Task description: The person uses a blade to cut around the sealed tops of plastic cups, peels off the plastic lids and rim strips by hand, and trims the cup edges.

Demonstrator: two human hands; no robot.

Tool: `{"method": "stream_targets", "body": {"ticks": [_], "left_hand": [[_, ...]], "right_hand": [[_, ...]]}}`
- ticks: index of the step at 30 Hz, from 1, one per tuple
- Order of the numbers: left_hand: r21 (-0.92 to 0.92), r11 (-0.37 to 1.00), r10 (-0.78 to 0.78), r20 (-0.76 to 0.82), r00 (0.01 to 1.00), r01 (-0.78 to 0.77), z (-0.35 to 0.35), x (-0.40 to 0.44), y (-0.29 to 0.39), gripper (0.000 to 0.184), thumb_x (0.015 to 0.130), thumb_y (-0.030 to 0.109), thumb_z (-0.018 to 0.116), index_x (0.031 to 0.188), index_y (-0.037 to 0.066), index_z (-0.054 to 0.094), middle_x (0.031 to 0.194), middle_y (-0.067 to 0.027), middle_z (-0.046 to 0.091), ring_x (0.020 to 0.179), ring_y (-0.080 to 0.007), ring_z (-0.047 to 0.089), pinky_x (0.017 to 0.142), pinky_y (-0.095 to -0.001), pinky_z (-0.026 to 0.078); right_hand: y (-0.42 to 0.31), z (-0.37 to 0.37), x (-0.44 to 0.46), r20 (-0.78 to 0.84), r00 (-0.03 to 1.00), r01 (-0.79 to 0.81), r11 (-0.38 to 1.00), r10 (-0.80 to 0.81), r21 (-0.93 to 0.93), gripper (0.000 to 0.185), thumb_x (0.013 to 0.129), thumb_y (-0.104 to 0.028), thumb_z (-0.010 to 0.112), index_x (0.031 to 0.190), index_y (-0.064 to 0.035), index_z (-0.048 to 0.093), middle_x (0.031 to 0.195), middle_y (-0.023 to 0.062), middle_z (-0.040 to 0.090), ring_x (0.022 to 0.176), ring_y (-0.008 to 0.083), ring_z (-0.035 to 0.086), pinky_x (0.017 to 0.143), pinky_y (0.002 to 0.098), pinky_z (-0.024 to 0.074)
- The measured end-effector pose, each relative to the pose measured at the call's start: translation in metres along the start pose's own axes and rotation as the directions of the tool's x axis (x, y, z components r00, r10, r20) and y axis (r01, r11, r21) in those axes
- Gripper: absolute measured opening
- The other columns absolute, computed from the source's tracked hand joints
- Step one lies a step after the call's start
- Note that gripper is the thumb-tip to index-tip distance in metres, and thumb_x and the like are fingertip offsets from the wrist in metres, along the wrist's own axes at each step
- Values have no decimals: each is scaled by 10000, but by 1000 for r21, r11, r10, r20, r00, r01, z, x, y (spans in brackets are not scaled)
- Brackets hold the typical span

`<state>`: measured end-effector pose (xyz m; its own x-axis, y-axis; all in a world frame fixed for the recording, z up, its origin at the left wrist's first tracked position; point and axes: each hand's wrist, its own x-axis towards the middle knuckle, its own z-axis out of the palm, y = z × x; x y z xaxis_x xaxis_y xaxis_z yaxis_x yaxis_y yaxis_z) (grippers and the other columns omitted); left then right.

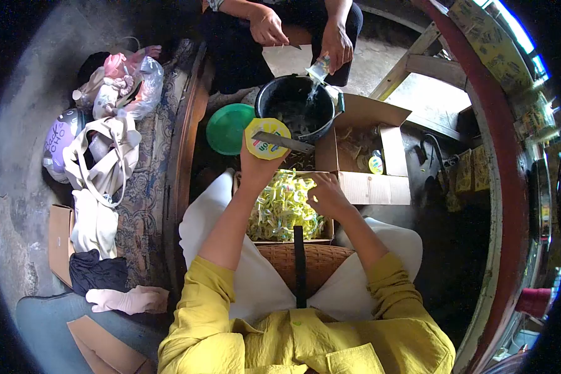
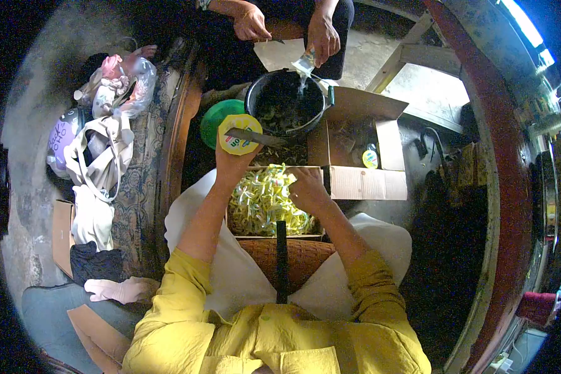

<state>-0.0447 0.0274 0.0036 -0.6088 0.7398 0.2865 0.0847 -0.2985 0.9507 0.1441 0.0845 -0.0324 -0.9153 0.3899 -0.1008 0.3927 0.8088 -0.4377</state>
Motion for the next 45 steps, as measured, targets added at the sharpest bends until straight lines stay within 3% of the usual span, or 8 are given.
{"method": "stream_targets", "body": {"ticks": [6, 9, 13, 17, 20, 29, 35, 45], "left_hand": [[60, 998, -19, 26, 999, 17, 0, -2, -5, 615, 572, 51, 779, 1064, 46, 409, 994, -78, 539, 907, -155, 555, 788, -292, 464], [-5, 999, -42, 47, 998, 42, 5, -4, -7, 617, 577, 48, 773, 1075, 43, 409, 1008, -79, 540, 916, -152, 549, 794, -290, 461], [17, 999, -43, 132, 990, 41, 10, -11, 0, 631, 577, 52, 772, 1093, 50, 410, 1020, -79, 542, 924, -152, 544, 795, -286, 458], [80, 996, -39, 205, 978, 23, 16, -14, -1, 665, 559, 63, 784, 1107, 56, 408, 1022, -79, 544, 925, -155, 546, 797, -292, 459], [165, 986, -62, 229, 972, 24, 20, -17, 1, 690, 545, 69, 793, 1114, 56, 403, 1020, -81, 545, 922, -159, 550, 803, -298, 458], [6, 997, -81, 284, 956, 82, 26, -20, 5, 706, 568, 42, 760, 1135, 52, 338, 1045, -92, 508, 981, -173, 519, 831, -300, 443], [15, 1000, -1, 304, 953, -4, 28, -23, 0, 658, 623, 8, 691, 1154, 40, 303, 1083, -109, 464, 1021, -183, 487, 854, -301, 425], [-10, 1000, -5, 297, 955, 8, 31, -24, -5, 631, 625, 44, 715, 1139, 23, 349, 1076, -112, 485, 1008, -205, 505, 852, -315, 421]], "right_hand": [[14, -28, 4, -248, 969, 52, 983, -6, 176, 236, 653, -158, 702, 837, -40, 612, 955, 114, 550, 891, 271, 523, 782, 343, 427], [16, -48, 6, -323, 921, -112, 941, 219, 318, 172, 690, -178, 694, 758, -41, 615, 806, 77, 578, 759, 229, 558, 699, 314, 440], [5, -67, 13, -259, 843, -77, 584, 471, 808, 233, 823, -244, 586, 950, -49, 597, 877, 47, 619, 806, 130, 574, 686, 242, 432], [-14, -80, 11, -258, 902, 54, 502, 347, 863, 332, 800, -243, 611, 1013, 4, 551, 850, 107, 636, 827, 143, 592, 734, 270, 460], [-29, -88, 5, -287, 910, -5, 700, 299, 714, 336, 757, -167, 656, 1026, -3, 537, 829, 103, 636, 789, 150, 600, 710, 272, 474], [-34, -100, -2, -289, 919, -26, 773, 267, 633, 422, 708, -42, 661, 1110, -75, 537, 709, 19, 570, 642, 79, 525, 594, 231, 420], [-58, -112, -7, -568, 814, 19, 971, 123, 238, 308, 706, -11, 584, 1003, -87, 610, 646, 109, 523, 577, 267, 521, 594, 373, 414], [-60, -114, -10, -583, 812, 39, 996, 16, 82, 309, 688, 5, 560, 975, -88, 626, 646, 93, 491, 594, 260, 501, 616, 376, 390]]}}
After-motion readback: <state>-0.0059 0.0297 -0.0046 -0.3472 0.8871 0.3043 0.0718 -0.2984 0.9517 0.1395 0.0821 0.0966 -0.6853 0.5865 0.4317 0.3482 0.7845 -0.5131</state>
